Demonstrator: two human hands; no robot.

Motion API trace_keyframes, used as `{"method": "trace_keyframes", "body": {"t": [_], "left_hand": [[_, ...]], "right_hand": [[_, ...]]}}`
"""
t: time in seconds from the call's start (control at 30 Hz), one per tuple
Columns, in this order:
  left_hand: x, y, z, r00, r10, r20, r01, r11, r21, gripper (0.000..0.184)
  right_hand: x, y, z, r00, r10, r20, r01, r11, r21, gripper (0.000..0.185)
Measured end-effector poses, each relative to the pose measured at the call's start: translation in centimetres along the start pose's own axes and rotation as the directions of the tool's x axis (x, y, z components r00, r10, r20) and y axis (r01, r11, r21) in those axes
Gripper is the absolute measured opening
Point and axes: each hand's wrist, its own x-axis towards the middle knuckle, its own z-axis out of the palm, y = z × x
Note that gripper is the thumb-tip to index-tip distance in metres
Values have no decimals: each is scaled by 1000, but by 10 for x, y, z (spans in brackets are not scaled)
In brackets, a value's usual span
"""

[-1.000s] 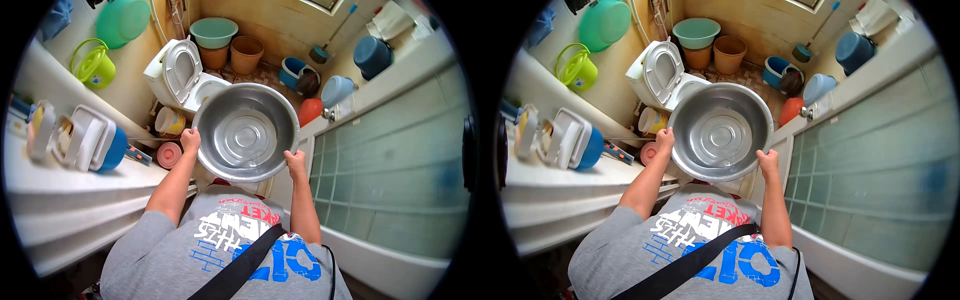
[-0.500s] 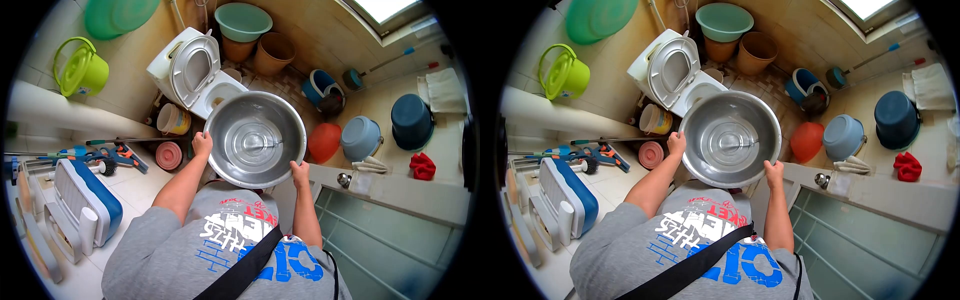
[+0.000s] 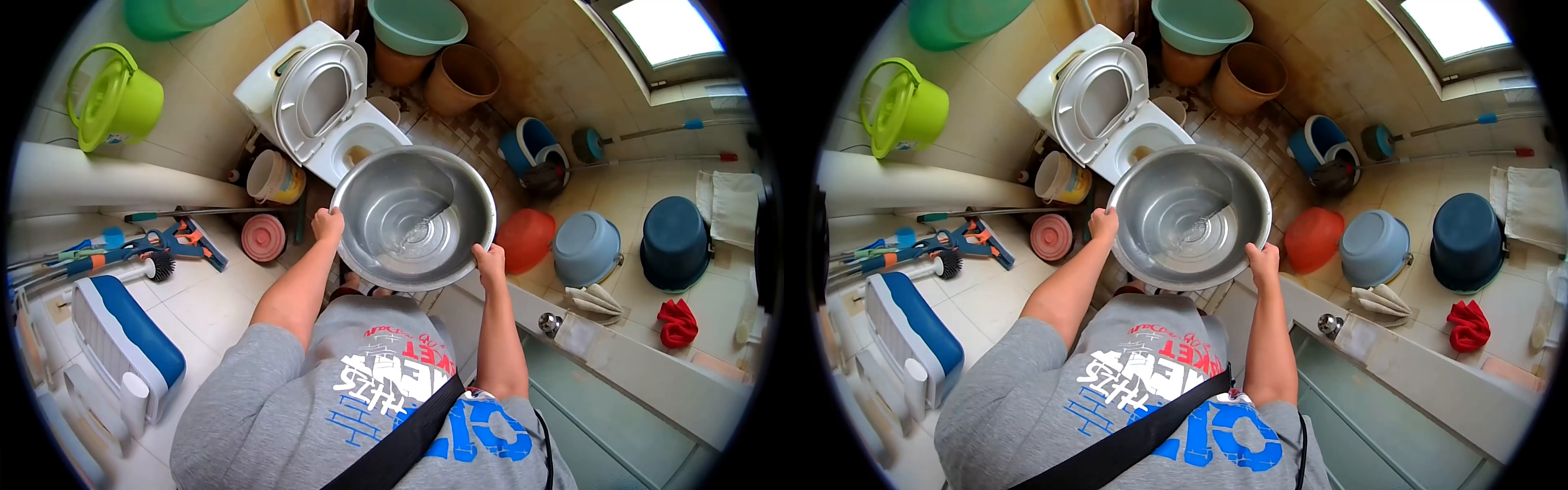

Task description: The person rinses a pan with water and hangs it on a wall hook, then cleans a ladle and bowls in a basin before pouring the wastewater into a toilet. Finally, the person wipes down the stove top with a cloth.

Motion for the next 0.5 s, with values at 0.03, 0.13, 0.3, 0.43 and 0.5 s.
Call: {"method": "trace_keyframes", "body": {"t": [0.03, 0.13, 0.3, 0.43, 0.5], "left_hand": [[1, 1, 1, 1000, -4, 6, 4, 1000, 5, 37], [2, 6, -1, 998, -64, 26, 65, 998, -11, 37], [3, 18, 4, 997, -75, 21, 76, 997, -17, 36], [7, 15, 4, 997, -74, 26, 74, 997, -4, 36], [8, 18, 10, 996, -80, 32, 80, 997, -19, 37]], "right_hand": [[4, -3, 0, 1000, -7, 2, 7, 1000, -8, 13], [12, 1, 6, 999, 41, 26, -42, 999, 12, 14], [32, -8, 3, 996, 86, 39, -84, 996, -38, 14], [38, 0, 10, 995, 95, 38, -94, 995, -24, 13], [45, -4, 7, 995, 96, 34, -95, 995, -25, 13]]}}
